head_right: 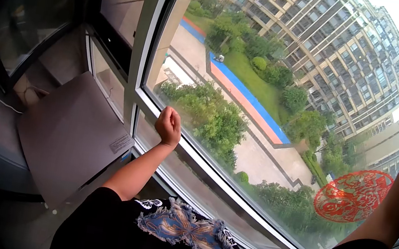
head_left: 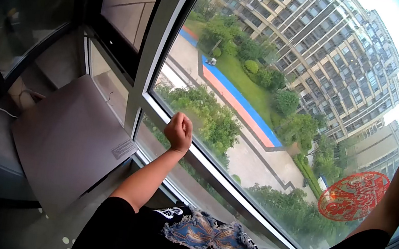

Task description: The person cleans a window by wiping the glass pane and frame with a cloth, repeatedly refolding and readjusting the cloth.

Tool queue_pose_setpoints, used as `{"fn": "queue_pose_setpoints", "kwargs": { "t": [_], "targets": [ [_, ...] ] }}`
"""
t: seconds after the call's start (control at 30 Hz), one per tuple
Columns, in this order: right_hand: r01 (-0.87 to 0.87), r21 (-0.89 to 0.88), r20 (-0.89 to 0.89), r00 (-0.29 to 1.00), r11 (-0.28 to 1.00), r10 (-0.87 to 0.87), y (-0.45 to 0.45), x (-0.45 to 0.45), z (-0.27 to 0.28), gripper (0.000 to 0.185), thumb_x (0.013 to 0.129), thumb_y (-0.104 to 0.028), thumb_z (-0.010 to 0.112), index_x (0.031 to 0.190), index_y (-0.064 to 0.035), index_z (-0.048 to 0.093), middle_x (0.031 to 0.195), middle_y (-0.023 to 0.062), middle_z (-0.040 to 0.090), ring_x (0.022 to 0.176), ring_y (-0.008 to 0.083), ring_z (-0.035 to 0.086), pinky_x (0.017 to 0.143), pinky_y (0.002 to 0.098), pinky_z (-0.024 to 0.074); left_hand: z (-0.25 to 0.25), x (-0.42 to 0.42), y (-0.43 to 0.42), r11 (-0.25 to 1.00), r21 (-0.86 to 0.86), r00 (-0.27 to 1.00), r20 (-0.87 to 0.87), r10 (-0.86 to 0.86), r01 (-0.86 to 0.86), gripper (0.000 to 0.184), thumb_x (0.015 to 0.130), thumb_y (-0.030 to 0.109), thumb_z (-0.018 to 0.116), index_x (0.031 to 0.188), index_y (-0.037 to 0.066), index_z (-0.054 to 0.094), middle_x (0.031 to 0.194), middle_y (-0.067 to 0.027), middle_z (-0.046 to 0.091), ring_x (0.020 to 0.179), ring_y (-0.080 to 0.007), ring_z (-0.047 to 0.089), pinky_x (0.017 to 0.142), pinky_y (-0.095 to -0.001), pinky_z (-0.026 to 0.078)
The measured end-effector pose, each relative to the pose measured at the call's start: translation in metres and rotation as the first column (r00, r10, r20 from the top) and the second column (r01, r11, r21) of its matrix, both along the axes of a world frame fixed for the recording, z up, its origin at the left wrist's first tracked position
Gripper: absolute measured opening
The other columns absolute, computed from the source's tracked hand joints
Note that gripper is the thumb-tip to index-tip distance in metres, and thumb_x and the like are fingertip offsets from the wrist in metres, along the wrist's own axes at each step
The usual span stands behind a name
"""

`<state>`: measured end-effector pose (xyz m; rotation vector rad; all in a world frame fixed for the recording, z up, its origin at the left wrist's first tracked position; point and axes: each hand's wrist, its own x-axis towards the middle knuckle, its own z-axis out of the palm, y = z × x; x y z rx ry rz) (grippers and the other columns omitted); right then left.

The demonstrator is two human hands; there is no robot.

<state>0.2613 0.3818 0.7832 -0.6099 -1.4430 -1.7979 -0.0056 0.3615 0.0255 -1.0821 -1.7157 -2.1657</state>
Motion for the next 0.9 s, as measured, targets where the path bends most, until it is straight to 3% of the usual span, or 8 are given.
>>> {"fn": "queue_pose_setpoints", "kwargs": {
  "t": [0.07, 0.13, 0.23, 0.5, 0.73, 0.77, 0.83, 0.9],
  "targets": [
    [0.150, -0.242, -0.405, 0.882, 0.959, -0.240, -0.013, -0.090, -0.043, 0.080, 0.100, -0.070, 0.026, 0.143, -0.0032, 0.035, 0.122, 0.0302, 0.049, 0.111, 0.0420, 0.058, 0.082, 0.0660, 0.0487, 0.003, -0.001, -0.003, 1.000, -0.015, 1.000, 0.002, -0.011, 0.011, 0.018, 0.094, 0.009, 0.054, 0.077, 0.009, 0.046, 0.066, -0.0082, 0.045, 0.055, -0.0306, 0.049, 0.050, -0.0433, 0.034],
    [-0.011, -0.226, -0.388, 0.918, 0.974, -0.079, -0.028, -0.164, -0.125, 0.079, 0.099, -0.068, 0.039, 0.145, -0.0046, 0.031, 0.119, 0.0355, 0.050, 0.111, 0.0453, 0.057, 0.085, 0.0663, 0.0479, 0.007, 0.000, -0.005, 1.000, -0.002, 1.000, 0.017, -0.023, 0.023, 0.019, 0.095, 0.010, 0.054, 0.077, 0.009, 0.047, 0.066, -0.0080, 0.045, 0.054, -0.0303, 0.048, 0.049, -0.0428, 0.034],
    [-0.041, -0.165, 0.142, 0.988, 0.985, 0.065, -0.011, -0.221, -0.197, 0.036, 0.099, -0.030, 0.059, 0.135, -0.0222, 0.060, 0.135, 0.0079, 0.056, 0.114, 0.0370, 0.049, 0.102, 0.0540, 0.0387, 0.011, 0.001, -0.007, 1.000, 0.013, 0.999, 0.021, -0.024, 0.024, 0.020, 0.095, 0.010, 0.054, 0.077, 0.009, 0.046, 0.065, -0.0078, 0.045, 0.053, -0.0292, 0.047, 0.049, -0.0420, 0.033],
    [-0.207, -0.543, 0.272, 0.874, 0.814, 0.403, 0.033, -0.291, -0.520, 0.043, 0.098, -0.019, 0.057, 0.140, -0.0246, 0.061, 0.154, -0.0011, 0.047, 0.144, 0.0170, 0.038, 0.125, 0.0512, 0.0186, -0.006, -0.006, -0.019, 0.916, 0.205, 0.920, 0.119, -0.372, 0.344, 0.033, 0.100, 0.018, 0.052, 0.072, 0.005, 0.041, 0.063, -0.0057, 0.038, 0.057, -0.0173, 0.038, 0.052, -0.0345, 0.030],
    [0.005, -0.659, 0.361, 0.879, 0.753, 0.310, 0.024, -0.281, -0.642, 0.049, 0.094, -0.020, 0.052, 0.144, -0.0180, 0.057, 0.156, 0.0099, 0.043, 0.149, 0.0321, 0.029, 0.125, 0.0555, 0.0209, -0.024, -0.001, -0.091, 0.923, 0.114, 0.919, 0.106, -0.380, 0.369, 0.032, 0.095, 0.014, 0.055, 0.069, 0.004, 0.039, 0.063, -0.0029, 0.033, 0.058, -0.0138, 0.032, 0.054, -0.0311, 0.026],
    [-0.069, -0.758, 0.272, 0.870, 0.648, 0.411, 0.018, -0.281, -0.651, 0.049, 0.094, -0.019, 0.050, 0.143, -0.0194, 0.057, 0.149, 0.0109, 0.048, 0.142, 0.0354, 0.037, 0.122, 0.0542, 0.0278, -0.028, 0.000, -0.097, 0.934, 0.086, 0.927, 0.125, -0.355, 0.346, 0.030, 0.094, 0.012, 0.054, 0.069, 0.003, 0.040, 0.064, -0.0030, 0.033, 0.059, -0.0133, 0.034, 0.054, -0.0309, 0.026],
    [-0.037, -0.996, 0.009, 0.865, 0.081, 0.502, 0.000, -0.272, -0.677, 0.047, 0.095, -0.020, 0.047, 0.141, -0.0206, 0.056, 0.140, 0.0131, 0.051, 0.134, 0.0375, 0.045, 0.117, 0.0525, 0.0363, -0.045, -0.001, -0.102, 0.965, 0.042, 0.953, 0.157, -0.261, 0.257, 0.029, 0.095, 0.012, 0.053, 0.070, 0.004, 0.041, 0.064, -0.0014, 0.034, 0.060, -0.0114, 0.034, 0.054, -0.0303, 0.027],
    [-0.270, -0.944, -0.127, 0.829, 0.192, 0.545, 0.004, -0.265, -0.729, 0.045, 0.095, -0.021, 0.048, 0.140, -0.0214, 0.055, 0.135, 0.0144, 0.053, 0.128, 0.0372, 0.049, 0.111, 0.0497, 0.0412, -0.051, -0.007, -0.109, 0.981, -0.012, 0.970, 0.155, -0.188, 0.192, 0.027, 0.093, 0.015, 0.053, 0.070, 0.003, 0.045, 0.062, -0.0084, 0.043, 0.057, -0.0230, 0.043, 0.054, -0.0380, 0.033]
  ]
}}
